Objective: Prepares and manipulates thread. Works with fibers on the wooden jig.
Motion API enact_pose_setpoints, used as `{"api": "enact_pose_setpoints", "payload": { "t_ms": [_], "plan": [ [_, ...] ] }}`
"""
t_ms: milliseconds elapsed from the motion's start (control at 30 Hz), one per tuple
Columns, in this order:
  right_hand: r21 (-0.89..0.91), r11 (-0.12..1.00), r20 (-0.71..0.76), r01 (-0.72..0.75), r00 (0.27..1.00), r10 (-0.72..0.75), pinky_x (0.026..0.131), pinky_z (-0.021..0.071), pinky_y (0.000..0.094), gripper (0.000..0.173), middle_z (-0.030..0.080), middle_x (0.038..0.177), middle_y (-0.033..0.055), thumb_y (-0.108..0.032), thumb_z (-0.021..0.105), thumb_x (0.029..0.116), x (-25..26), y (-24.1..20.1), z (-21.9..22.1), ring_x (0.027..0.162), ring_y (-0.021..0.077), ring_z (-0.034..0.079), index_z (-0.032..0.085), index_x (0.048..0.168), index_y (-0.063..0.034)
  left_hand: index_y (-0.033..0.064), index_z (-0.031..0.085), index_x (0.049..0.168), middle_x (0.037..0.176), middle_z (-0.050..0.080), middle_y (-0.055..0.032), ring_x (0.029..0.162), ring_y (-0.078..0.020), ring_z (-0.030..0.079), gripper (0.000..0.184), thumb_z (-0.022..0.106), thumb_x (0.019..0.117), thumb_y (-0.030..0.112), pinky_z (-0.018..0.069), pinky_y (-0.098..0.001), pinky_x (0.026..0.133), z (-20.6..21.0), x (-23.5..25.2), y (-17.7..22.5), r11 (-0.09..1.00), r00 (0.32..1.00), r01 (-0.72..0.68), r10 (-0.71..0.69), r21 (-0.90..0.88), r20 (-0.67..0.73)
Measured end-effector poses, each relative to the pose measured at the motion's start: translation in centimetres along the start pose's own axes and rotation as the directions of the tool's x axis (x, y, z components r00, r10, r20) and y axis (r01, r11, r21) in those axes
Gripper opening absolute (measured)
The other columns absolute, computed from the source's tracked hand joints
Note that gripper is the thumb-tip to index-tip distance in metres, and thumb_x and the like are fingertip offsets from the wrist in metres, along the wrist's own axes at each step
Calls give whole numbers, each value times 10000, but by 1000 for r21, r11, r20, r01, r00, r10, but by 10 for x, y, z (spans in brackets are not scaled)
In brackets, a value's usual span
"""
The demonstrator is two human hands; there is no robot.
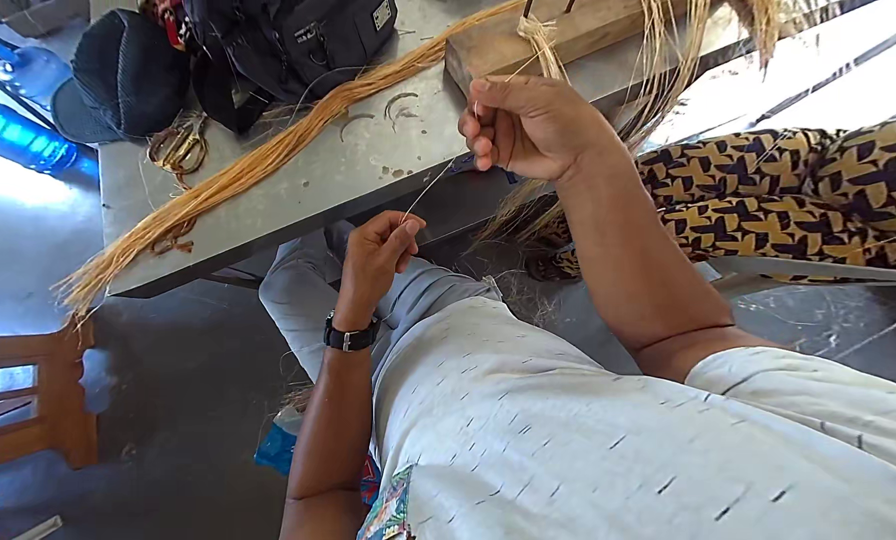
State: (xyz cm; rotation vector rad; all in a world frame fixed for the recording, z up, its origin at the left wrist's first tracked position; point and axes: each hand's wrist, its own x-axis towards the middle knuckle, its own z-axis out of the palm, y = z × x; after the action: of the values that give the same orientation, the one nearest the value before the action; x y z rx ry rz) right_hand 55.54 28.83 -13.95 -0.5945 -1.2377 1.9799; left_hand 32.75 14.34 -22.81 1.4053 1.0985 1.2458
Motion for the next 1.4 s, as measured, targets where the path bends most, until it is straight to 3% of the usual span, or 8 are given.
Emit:
{"api": "enact_pose_setpoints", "payload": {
  "t_ms": [100, 333, 467, 600, 733, 833, 1133, 1400],
  "plan": [
    [-6, 1000, -34, -18, 999, 18, 540, 596, 260, 294, 655, 782, 43, -220, 402, 1122, 0, 2, -7, 594, 119, 652, 583, 934, -85, 95, 701, 1134, 657, 536, -4, 474, -47, 422, 206, 550, 1069, 219, 344, -160, 416, 1, 2, -7, 998, 998, -23, 19, -61, -64],
    [-87, 995, 4, -52, 999, 53, 532, 586, 253, 297, 649, 770, 22, -215, 402, 1120, -5, 7, -19, 585, 106, 641, 590, 920, -100, 129, 694, 1151, 637, 513, 14, 470, -42, 430, 202, 541, 1076, 237, 365, -162, 426, 4, 3, -12, 989, 991, -28, 9, -143, -134],
    [-132, 990, 57, -56, 996, 64, 535, 594, 269, 306, 650, 763, 32, -205, 397, 1120, -8, 9, -20, 576, 117, 645, 581, 902, -94, 130, 688, 1137, 737, 629, -20, 447, -36, 456, 239, 507, 1091, 279, 381, -153, 393, 6, 4, -15, 974, 982, -3, -40, -227, -184],
    [-170, 983, 76, -63, 994, 77, 533, 589, 262, 317, 650, 760, 25, -193, 391, 1116, -8, 12, -27, 574, 109, 641, 581, 881, -98, 131, 674, 1148, 1133, 725, -78, 671, -116, 694, 246, 509, 1092, 305, 598, -243, 600, 3, 1, -17, 972, 974, 10, -62, -233, -219],
    [-188, 978, 28, -86, 995, 93, 531, 587, 260, 319, 653, 760, 23, -200, 391, 1118, -11, 12, -34, 576, 106, 642, 589, 890, -99, 153, 691, 1140, 1107, 749, -60, 916, -170, 750, 237, 566, 1065, 340, 625, -314, 807, -2, -1, -20, 979, 952, 4, -67, -206, -299],
    [-217, 971, -8, -96, 995, 96, 530, 585, 251, 325, 656, 761, 16, -216, 386, 1123, -13, 11, -42, 577, 99, 640, 594, 902, -101, 173, 695, 1112, 1086, 757, -39, 989, -155, 733, 255, 566, 1059, 386, 602, -305, 849, -8, -5, -27, 988, 928, -15, -44, -157, -371],
    [-309, 949, -205, -60, 979, -5, 542, 564, 220, 327, 660, 770, -46, -276, 393, 1119, -29, -20, -71, 596, 56, 619, 631, 918, -175, 133, 670, 1053, 923, 723, 8, 775, -75, 674, 252, 564, 1063, 362, 565, -245, 706, -47, -43, -53, 992, 883, 81, -27, 96, -469],
    [-343, 937, -390, 62, 899, -202, 564, 494, 161, 351, 613, 746, -109, -308, 357, 1112, -48, -65, -104, 614, 11, 568, 591, 855, -254, 34, 672, 1043, 884, 712, -89, 736, -165, 680, 365, 522, 1079, 365, 584, -399, 717, -103, -101, -75, 839, 825, 377, -112, 392, -553]
  ]
}}
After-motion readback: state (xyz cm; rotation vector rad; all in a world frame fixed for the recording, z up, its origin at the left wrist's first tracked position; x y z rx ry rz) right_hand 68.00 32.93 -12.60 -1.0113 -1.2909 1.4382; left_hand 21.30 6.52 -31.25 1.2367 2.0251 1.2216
